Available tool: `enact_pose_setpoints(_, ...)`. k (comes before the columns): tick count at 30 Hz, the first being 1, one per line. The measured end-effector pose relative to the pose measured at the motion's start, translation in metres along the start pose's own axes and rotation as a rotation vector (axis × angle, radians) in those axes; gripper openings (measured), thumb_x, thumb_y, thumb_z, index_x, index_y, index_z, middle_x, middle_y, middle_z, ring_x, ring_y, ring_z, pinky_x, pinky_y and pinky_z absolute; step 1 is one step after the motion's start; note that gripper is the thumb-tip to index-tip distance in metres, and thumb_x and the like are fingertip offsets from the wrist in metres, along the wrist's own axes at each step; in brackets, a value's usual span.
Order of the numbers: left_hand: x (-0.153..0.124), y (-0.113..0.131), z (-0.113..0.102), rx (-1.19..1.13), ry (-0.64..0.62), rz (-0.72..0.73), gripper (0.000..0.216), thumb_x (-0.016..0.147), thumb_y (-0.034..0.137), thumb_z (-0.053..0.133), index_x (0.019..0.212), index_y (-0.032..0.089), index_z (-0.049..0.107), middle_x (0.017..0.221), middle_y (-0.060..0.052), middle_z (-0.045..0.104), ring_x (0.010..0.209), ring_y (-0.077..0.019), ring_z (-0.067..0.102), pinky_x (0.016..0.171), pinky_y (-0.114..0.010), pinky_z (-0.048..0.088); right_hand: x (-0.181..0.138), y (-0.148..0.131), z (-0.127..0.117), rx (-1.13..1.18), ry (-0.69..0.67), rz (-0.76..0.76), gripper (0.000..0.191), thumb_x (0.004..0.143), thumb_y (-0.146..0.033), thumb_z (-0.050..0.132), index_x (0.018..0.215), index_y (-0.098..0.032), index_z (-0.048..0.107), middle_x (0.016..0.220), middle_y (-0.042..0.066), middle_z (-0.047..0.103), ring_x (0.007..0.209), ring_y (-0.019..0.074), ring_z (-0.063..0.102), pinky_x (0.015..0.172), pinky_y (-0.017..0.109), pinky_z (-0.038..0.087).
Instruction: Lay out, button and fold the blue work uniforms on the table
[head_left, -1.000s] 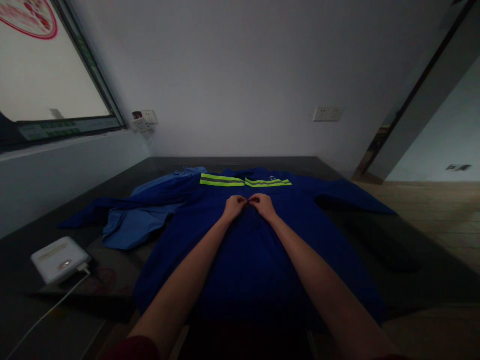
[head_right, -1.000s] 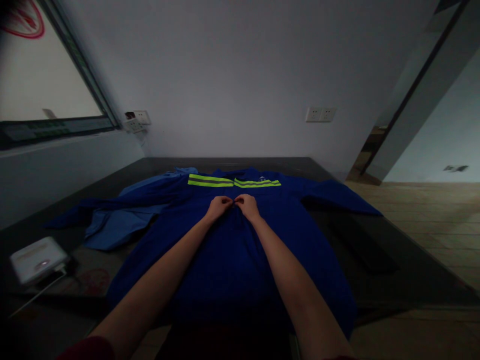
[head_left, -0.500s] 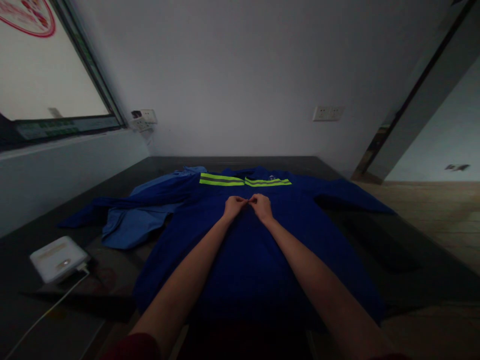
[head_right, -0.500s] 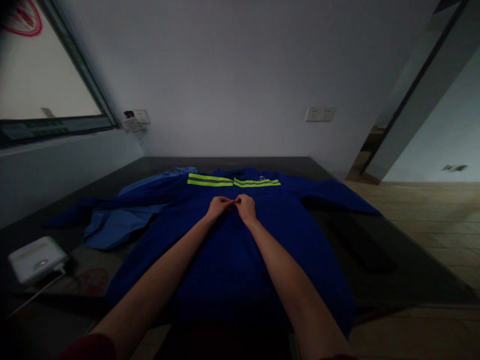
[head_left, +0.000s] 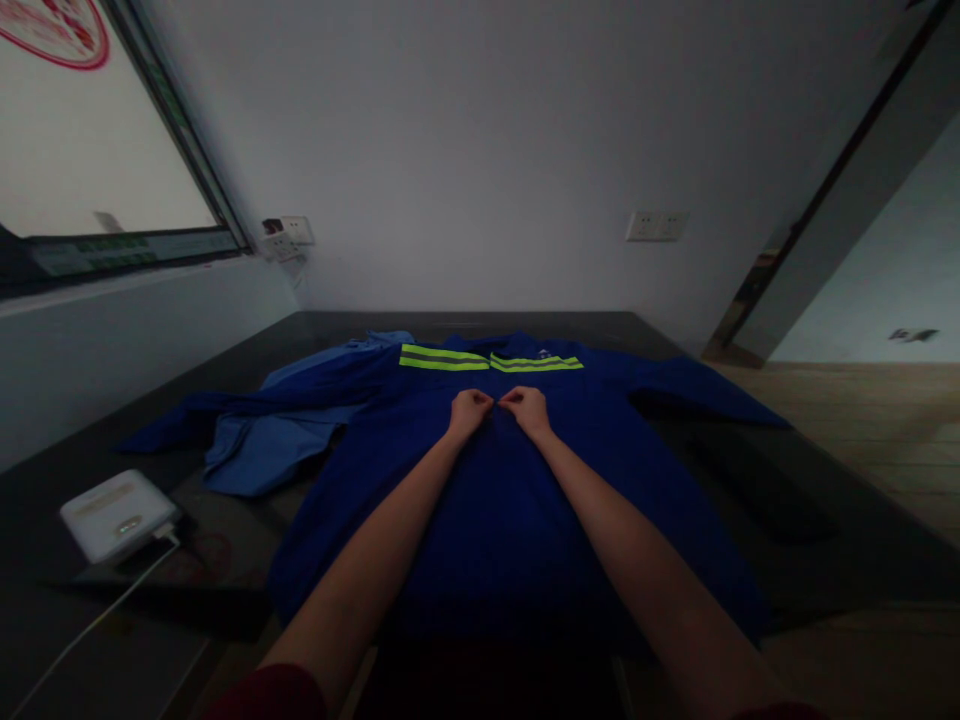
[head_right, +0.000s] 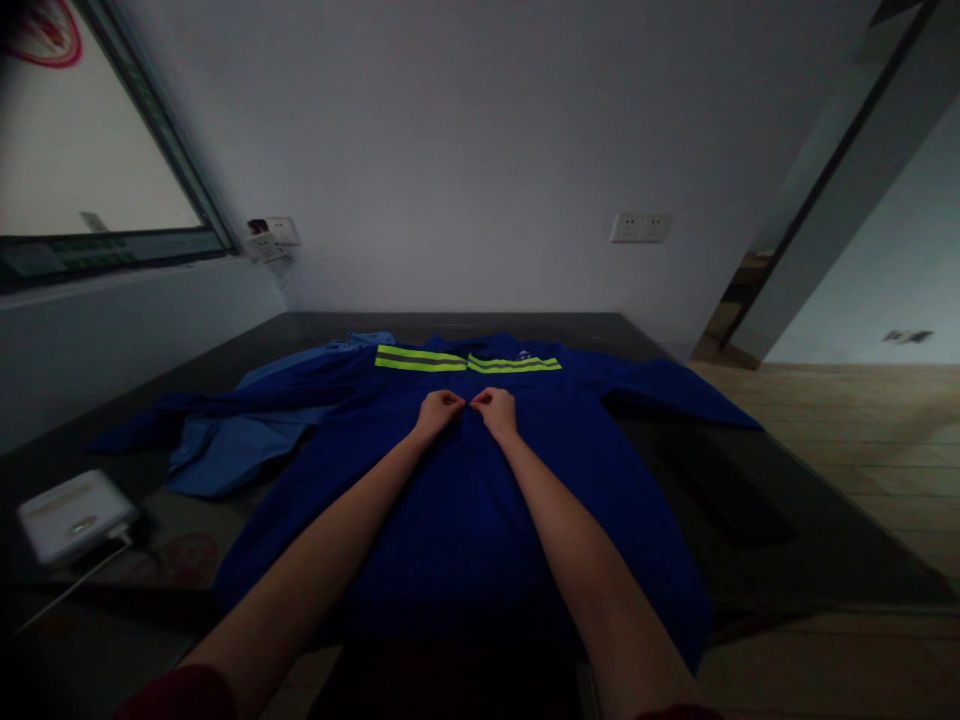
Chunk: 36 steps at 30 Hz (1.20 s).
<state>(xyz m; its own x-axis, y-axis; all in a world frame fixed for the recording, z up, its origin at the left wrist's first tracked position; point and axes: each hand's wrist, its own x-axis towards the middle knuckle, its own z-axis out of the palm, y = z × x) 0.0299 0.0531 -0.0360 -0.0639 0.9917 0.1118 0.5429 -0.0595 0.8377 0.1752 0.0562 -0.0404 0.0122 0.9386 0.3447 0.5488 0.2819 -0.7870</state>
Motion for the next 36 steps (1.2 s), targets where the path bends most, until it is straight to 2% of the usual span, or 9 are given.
enact_pose_setpoints(3, -0.004, 0.004, -0.002, 0.032, 0.006, 0.04, 0.01, 0.075, 0.02, 0.064, 0.081, 0.014, 0.07, 0.076, -0.005, 0.072, 0.071, -0.0149, 0.066, 0.066, -0.021, 0.049, 0.001, 0.004, 0.001, 0.07, -0.017, 0.036, 0.001, 0.067, -0.018, 0.068, 0.067, -0.017, 0.068, 0.061, 0.002, 0.07, 0.058, 0.0159, 0.066, 0.057, 0.023, 0.049)
enact_pose_setpoints(12, -0.008, 0.005, -0.001, 0.068, 0.019, 0.08, 0.014, 0.074, 0.017, 0.066, 0.087, 0.015, 0.07, 0.085, -0.006, 0.072, 0.079, -0.0154, 0.066, 0.073, -0.023, 0.048, 0.001, 0.005, 0.002, 0.195, -0.05, 0.055, 0.003, 0.067, -0.019, 0.067, 0.065, -0.017, 0.067, 0.059, 0.002, 0.069, 0.056, 0.0162, 0.066, 0.056, 0.024, 0.051)
enact_pose_setpoints(19, -0.007, 0.007, -0.003, 0.102, 0.004, 0.114, 0.018, 0.073, 0.013, 0.065, 0.091, 0.014, 0.067, 0.076, -0.004, 0.07, 0.071, -0.014, 0.065, 0.064, -0.022, 0.046, 0.006, 0.009, 0.004, 0.262, -0.037, 0.102, 0.003, 0.066, -0.016, 0.068, 0.063, -0.016, 0.066, 0.055, 0.002, 0.067, 0.054, 0.0165, 0.065, 0.054, 0.024, 0.051)
enact_pose_setpoints(24, -0.013, 0.009, -0.003, 0.154, 0.031, 0.159, 0.02, 0.073, 0.013, 0.063, 0.093, 0.017, 0.064, 0.073, -0.001, 0.068, 0.07, -0.0139, 0.063, 0.066, -0.022, 0.045, 0.007, 0.011, 0.005, 0.298, -0.051, 0.123, 0.005, 0.066, -0.017, 0.068, 0.063, -0.015, 0.065, 0.054, 0.003, 0.067, 0.053, 0.0167, 0.065, 0.054, 0.024, 0.052)
enact_pose_setpoints(32, -0.014, 0.007, -0.002, 0.186, 0.05, 0.147, 0.013, 0.079, 0.018, 0.059, 0.091, 0.017, 0.064, 0.083, -0.004, 0.069, 0.078, -0.0152, 0.063, 0.071, -0.023, 0.045, 0.004, 0.006, 0.004, 0.255, -0.085, 0.082, 0.005, 0.071, -0.018, 0.064, 0.07, -0.014, 0.068, 0.059, 0.003, 0.069, 0.057, 0.0161, 0.066, 0.058, 0.025, 0.054)
enact_pose_setpoints(36, -0.012, 0.006, -0.002, 0.182, 0.052, 0.162, 0.011, 0.082, 0.018, 0.057, 0.089, 0.016, 0.065, 0.086, -0.005, 0.07, 0.082, -0.0157, 0.064, 0.073, -0.024, 0.046, 0.004, 0.006, -0.001, 0.165, -0.059, 0.039, 0.01, 0.069, -0.014, 0.064, 0.076, -0.016, 0.069, 0.07, 0.003, 0.071, 0.065, 0.0157, 0.066, 0.065, 0.026, 0.053)
